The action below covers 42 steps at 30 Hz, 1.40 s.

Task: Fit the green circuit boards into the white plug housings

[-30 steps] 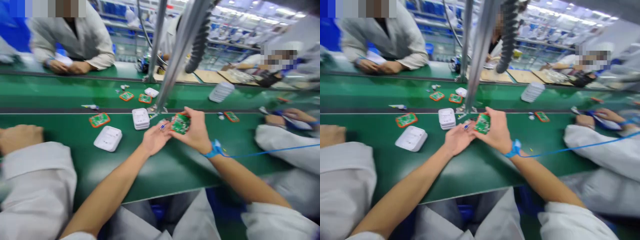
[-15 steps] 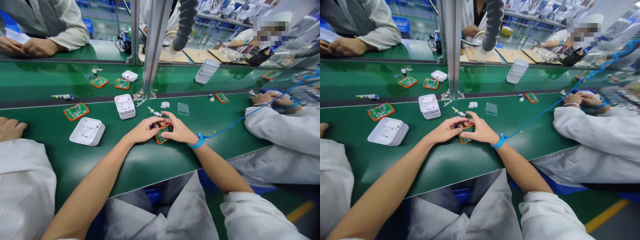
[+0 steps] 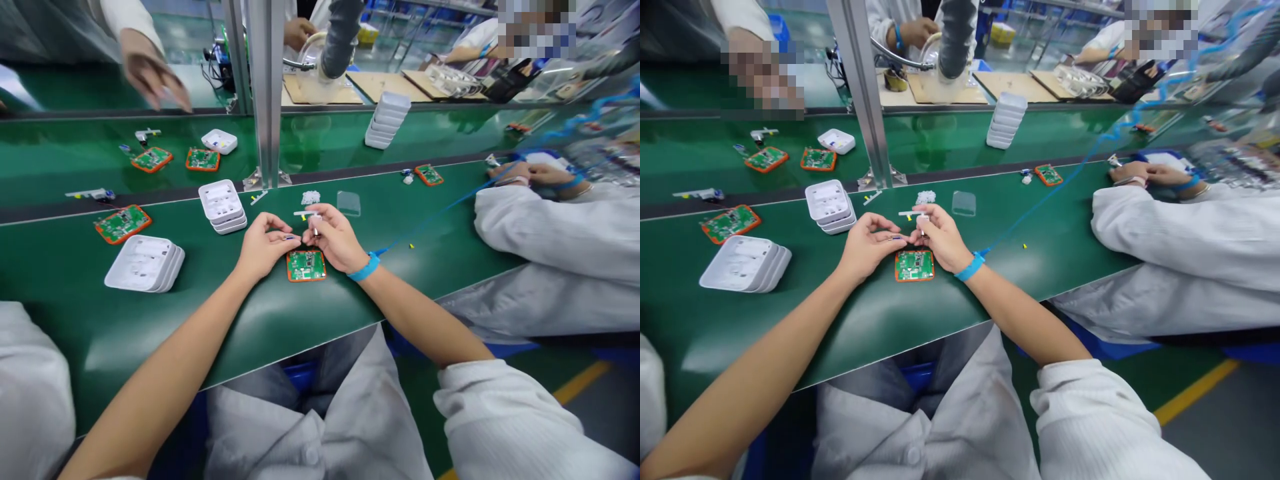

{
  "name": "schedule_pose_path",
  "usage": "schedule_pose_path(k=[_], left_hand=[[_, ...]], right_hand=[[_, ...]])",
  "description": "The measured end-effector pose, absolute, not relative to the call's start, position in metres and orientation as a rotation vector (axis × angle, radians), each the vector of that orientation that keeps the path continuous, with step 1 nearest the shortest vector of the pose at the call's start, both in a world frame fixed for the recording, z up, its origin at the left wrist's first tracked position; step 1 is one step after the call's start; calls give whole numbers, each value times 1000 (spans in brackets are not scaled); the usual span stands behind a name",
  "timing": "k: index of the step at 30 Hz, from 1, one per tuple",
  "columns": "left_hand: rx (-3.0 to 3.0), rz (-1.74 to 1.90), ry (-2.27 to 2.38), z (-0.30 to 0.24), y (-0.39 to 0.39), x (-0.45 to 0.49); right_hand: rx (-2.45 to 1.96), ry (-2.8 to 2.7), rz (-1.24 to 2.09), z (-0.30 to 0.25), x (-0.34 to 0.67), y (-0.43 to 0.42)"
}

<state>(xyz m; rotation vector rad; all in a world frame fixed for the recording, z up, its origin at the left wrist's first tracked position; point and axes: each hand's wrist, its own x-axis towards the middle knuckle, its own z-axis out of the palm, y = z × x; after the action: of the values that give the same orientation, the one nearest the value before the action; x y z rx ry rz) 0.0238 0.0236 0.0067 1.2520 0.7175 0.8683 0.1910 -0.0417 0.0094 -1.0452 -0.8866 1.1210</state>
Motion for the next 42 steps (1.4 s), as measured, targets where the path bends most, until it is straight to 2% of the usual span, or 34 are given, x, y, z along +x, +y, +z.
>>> schedule_pose_path(k=[5,12,15,19,37,42], left_hand=[[1230,990,777,9,21,24],[1566,893,663,6,26,21],[1667,872,671,5,26,21],[1577,834,702,4,22,23],[1386,809,707,0,18,23],[1903,674,783,16,15,10]], right_hand=[[-1001,-850,1078,6,182,-38],[-1046,-984,1004,4,186,-37],[-1131,-1187,847,4,188,-38],[-1229,-1370,655,7,188,-41],[-1273,-1507,575,11,179,-43],[-1264,-1721,470,11,182,-43]])
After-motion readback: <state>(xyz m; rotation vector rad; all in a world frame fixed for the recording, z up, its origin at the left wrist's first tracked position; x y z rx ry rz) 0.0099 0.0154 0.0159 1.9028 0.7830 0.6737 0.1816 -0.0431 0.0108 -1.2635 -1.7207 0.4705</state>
